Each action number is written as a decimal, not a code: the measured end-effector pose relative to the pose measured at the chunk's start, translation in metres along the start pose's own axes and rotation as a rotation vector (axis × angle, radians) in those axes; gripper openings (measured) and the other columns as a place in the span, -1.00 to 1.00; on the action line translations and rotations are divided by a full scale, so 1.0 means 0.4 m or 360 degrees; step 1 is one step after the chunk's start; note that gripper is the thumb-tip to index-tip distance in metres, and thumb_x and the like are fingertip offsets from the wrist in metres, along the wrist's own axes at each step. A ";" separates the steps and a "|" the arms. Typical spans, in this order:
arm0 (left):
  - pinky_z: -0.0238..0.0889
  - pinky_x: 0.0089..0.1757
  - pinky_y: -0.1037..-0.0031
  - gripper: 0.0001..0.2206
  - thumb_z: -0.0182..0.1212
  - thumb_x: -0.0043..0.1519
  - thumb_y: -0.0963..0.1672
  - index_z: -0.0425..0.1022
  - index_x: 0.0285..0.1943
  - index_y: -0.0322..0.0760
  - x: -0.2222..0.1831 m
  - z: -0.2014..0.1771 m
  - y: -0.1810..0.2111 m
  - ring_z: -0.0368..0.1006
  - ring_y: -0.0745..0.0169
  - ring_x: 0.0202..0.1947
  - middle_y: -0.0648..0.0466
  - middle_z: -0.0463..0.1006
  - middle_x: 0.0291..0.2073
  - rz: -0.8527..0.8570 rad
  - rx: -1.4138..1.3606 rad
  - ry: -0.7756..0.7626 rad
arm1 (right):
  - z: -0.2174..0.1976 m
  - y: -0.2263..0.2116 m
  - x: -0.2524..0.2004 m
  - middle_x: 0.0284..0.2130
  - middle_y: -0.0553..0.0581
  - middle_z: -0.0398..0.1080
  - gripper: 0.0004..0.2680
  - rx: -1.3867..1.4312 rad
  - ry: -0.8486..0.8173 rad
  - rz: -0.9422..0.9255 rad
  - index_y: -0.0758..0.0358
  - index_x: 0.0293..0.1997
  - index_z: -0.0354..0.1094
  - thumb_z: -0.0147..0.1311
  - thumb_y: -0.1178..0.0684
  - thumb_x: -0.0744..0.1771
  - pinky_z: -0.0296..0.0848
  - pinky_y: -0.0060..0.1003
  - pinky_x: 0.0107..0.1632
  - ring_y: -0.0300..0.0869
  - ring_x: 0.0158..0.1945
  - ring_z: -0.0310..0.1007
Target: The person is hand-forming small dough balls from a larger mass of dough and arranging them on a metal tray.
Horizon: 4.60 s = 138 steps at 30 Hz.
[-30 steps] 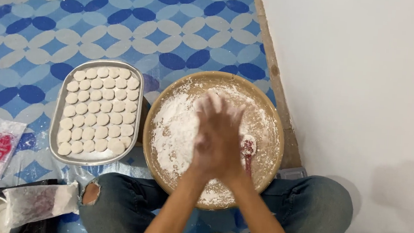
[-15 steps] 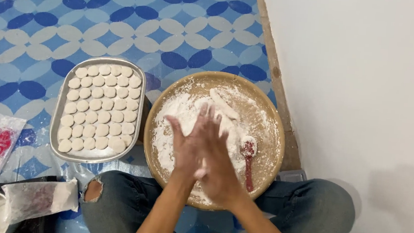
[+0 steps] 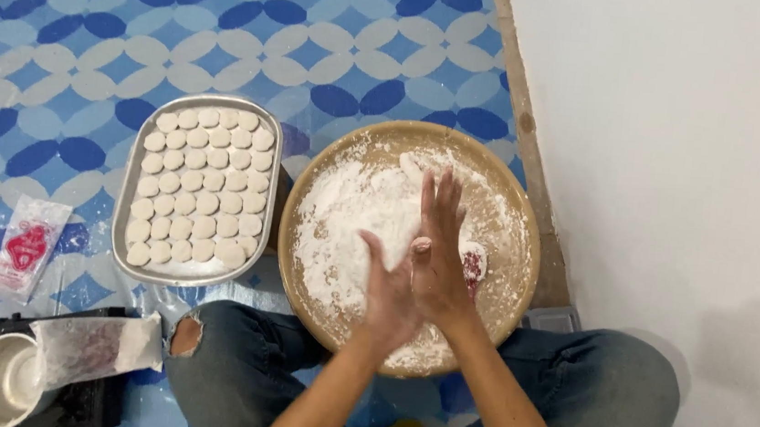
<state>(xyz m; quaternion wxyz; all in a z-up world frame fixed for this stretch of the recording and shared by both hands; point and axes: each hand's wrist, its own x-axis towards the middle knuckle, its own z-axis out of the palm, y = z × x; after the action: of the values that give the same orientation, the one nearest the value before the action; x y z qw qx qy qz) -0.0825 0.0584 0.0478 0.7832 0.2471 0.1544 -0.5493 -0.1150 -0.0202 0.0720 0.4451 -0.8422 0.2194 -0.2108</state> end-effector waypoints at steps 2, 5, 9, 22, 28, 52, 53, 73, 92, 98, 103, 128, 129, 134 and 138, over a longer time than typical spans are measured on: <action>-0.21 0.35 -0.10 0.04 -0.45 -0.01 0.47 0.05 0.58 0.01 -0.001 0.010 0.009 -0.01 -0.23 0.47 -0.09 0.11 0.50 0.0037 0.0036 0.0017 | 0.048 -0.068 -0.055 0.53 0.29 -0.59 -0.40 -0.0002 -0.0100 -0.0138 0.04 0.57 -0.48 -0.65 -0.38 0.34 -0.71 0.26 0.43 0.21 0.54 -0.73; -0.23 0.36 -0.10 0.04 -0.49 -0.02 0.46 0.07 0.56 0.01 -0.003 0.042 0.072 0.02 -0.18 0.48 -0.03 0.14 0.50 0.0101 0.0111 0.0069 | 0.046 -0.079 -0.107 0.52 0.31 -0.59 -0.40 0.0094 -0.0350 -0.0244 0.04 0.55 -0.47 -0.50 -0.38 0.35 -0.76 0.28 0.40 0.25 0.53 -0.75; -0.03 0.29 0.01 -0.22 -0.27 0.10 0.24 0.21 0.45 -0.14 -0.041 0.017 0.017 0.22 -0.08 0.33 -0.04 0.32 0.33 0.0132 0.0168 -0.0067 | -0.032 -0.011 -0.018 0.52 0.26 -0.62 -0.31 -0.0035 -0.0127 -0.0009 -0.04 0.57 -0.46 -0.45 -0.54 0.31 -0.79 0.27 0.37 0.26 0.51 -0.76; 0.51 -0.09 0.37 -0.58 0.11 0.30 -0.02 0.47 0.22 -0.41 -0.010 -0.025 0.054 0.60 -0.10 -0.06 -0.18 0.63 0.00 0.0311 0.0689 0.0114 | -0.177 -0.035 -0.006 0.49 0.14 -0.07 -0.60 0.0281 -0.0370 0.0227 -0.17 0.40 0.17 0.02 -0.09 0.35 -0.18 0.21 0.46 0.13 0.51 -0.12; 0.53 -0.08 0.33 -0.53 0.23 0.20 0.04 0.53 0.12 -0.40 -0.020 0.019 0.074 0.64 -0.04 -0.13 -0.19 0.66 -0.10 0.0308 0.0808 -0.0102 | -0.145 0.051 -0.034 0.33 0.26 0.25 -0.58 0.0239 -0.0182 -0.0095 -0.06 0.17 0.47 0.35 0.17 0.20 0.21 0.13 0.34 0.22 0.36 0.21; 0.56 -0.15 0.30 -0.58 0.59 -0.10 -0.19 0.62 -0.06 -0.50 0.016 -0.006 0.140 0.63 0.13 -0.28 -0.23 0.68 -0.28 0.0484 0.1479 -0.0110 | -0.159 0.030 -0.055 0.06 0.20 0.53 -0.71 0.0418 -0.0051 -0.0080 0.15 0.09 0.52 0.29 0.19 0.25 0.41 0.12 0.23 0.17 0.25 0.39; 0.54 -0.11 0.22 -0.48 0.59 -0.11 -0.13 0.57 0.01 -0.52 0.015 -0.004 0.138 0.63 0.01 -0.23 -0.29 0.66 -0.23 0.0365 0.1316 -0.0195 | -0.155 0.035 -0.054 0.02 0.21 0.54 -0.75 0.0387 -0.0012 -0.0130 0.16 0.04 0.54 0.28 0.20 0.26 0.42 0.08 0.23 0.16 0.22 0.42; -0.44 0.32 -0.19 -0.13 -0.50 0.13 0.36 -0.26 0.60 0.06 0.054 -0.012 0.055 -0.47 -0.18 0.52 0.02 -0.27 0.57 0.0267 0.0327 -0.0601 | 0.006 -0.077 -0.081 0.52 0.37 -0.27 -0.56 0.0200 -0.0095 -0.0383 0.13 0.51 -0.15 -0.21 -0.14 0.44 -0.48 0.35 0.59 0.21 0.61 -0.46; -0.56 0.37 0.01 0.06 -0.59 0.06 0.43 -0.31 0.62 -0.19 0.117 -0.063 0.070 -0.34 -0.18 0.54 -0.13 -0.23 0.57 0.0475 0.0589 -0.0127 | 0.080 0.212 0.005 0.51 0.37 -0.54 -0.50 -0.0244 -0.0254 0.0486 0.01 0.58 -0.49 -0.68 -0.25 0.41 -0.66 0.35 0.39 0.22 0.52 -0.68; -0.54 0.38 -0.04 -0.08 -0.49 0.19 0.37 -0.21 0.61 -0.12 0.179 -0.169 0.083 -0.28 -0.29 0.53 -0.15 -0.13 0.56 0.0610 0.1045 0.0108 | 0.048 0.294 -0.012 0.52 0.29 -0.32 -0.47 -0.0134 -0.0319 0.0628 -0.03 0.55 -0.13 -0.71 -0.36 0.42 -0.55 0.35 0.41 0.18 0.55 -0.53; -0.42 0.41 0.16 -0.28 -0.42 0.37 0.23 0.03 0.55 -0.24 0.174 -0.212 0.080 -0.15 -0.13 0.52 -0.17 0.08 0.49 0.0791 0.1509 0.0381 | 0.099 0.296 -0.077 0.51 0.12 -0.17 -0.51 -0.0599 -0.0735 0.0346 -0.07 0.52 -0.06 -0.56 -0.36 0.42 -0.59 0.21 0.45 0.03 0.56 -0.41; 0.12 0.12 0.24 -0.48 -0.17 0.15 -0.36 0.36 0.30 -0.21 0.040 -0.158 0.091 0.40 0.20 -0.11 0.02 0.62 0.05 0.0985 0.2164 0.0329 | 0.066 0.280 -0.142 0.46 0.26 -0.07 -0.52 -0.1076 -0.0933 0.0060 0.16 0.50 -0.06 -0.32 -0.21 0.40 -0.36 0.33 0.42 0.16 0.53 -0.26; 0.30 -0.10 0.38 -0.46 -0.19 0.16 -0.34 0.38 0.30 -0.12 0.044 -0.166 0.093 0.42 0.47 -0.49 0.10 0.61 0.08 0.0960 0.2110 0.0413 | 0.053 0.274 -0.132 0.45 0.29 -0.06 -0.49 -0.1089 -0.0894 0.0227 0.18 0.51 -0.11 -0.26 -0.26 0.40 -0.46 0.28 0.45 0.12 0.53 -0.28; 0.00 0.15 0.19 -0.48 -0.17 0.16 -0.31 0.36 0.34 -0.19 0.084 -0.209 0.074 0.33 0.12 -0.08 -0.03 0.50 0.19 0.0921 0.2287 0.0365 | 0.068 0.296 -0.089 0.51 0.38 -0.29 -0.41 -0.0960 -0.0648 0.0371 0.34 0.53 -0.25 -0.24 -0.30 0.42 -0.53 0.35 0.42 0.21 0.55 -0.46; -0.43 0.40 0.08 -0.40 -0.15 0.12 -0.34 0.26 0.42 -0.26 0.067 -0.193 0.069 0.10 -0.21 0.42 -0.19 0.32 0.35 0.0848 0.2496 0.0206 | 0.100 0.221 -0.112 0.51 0.33 -0.30 -0.43 -0.0948 -0.0968 0.0255 0.22 0.55 -0.30 -0.46 -0.34 0.41 -0.61 0.35 0.41 0.16 0.55 -0.46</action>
<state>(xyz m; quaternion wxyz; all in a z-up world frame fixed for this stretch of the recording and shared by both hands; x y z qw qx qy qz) -0.0451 0.0880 -0.0241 0.4769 0.7808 -0.2923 -0.2784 -0.1456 -0.0139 -0.0303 0.2420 -0.9380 0.1942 0.1547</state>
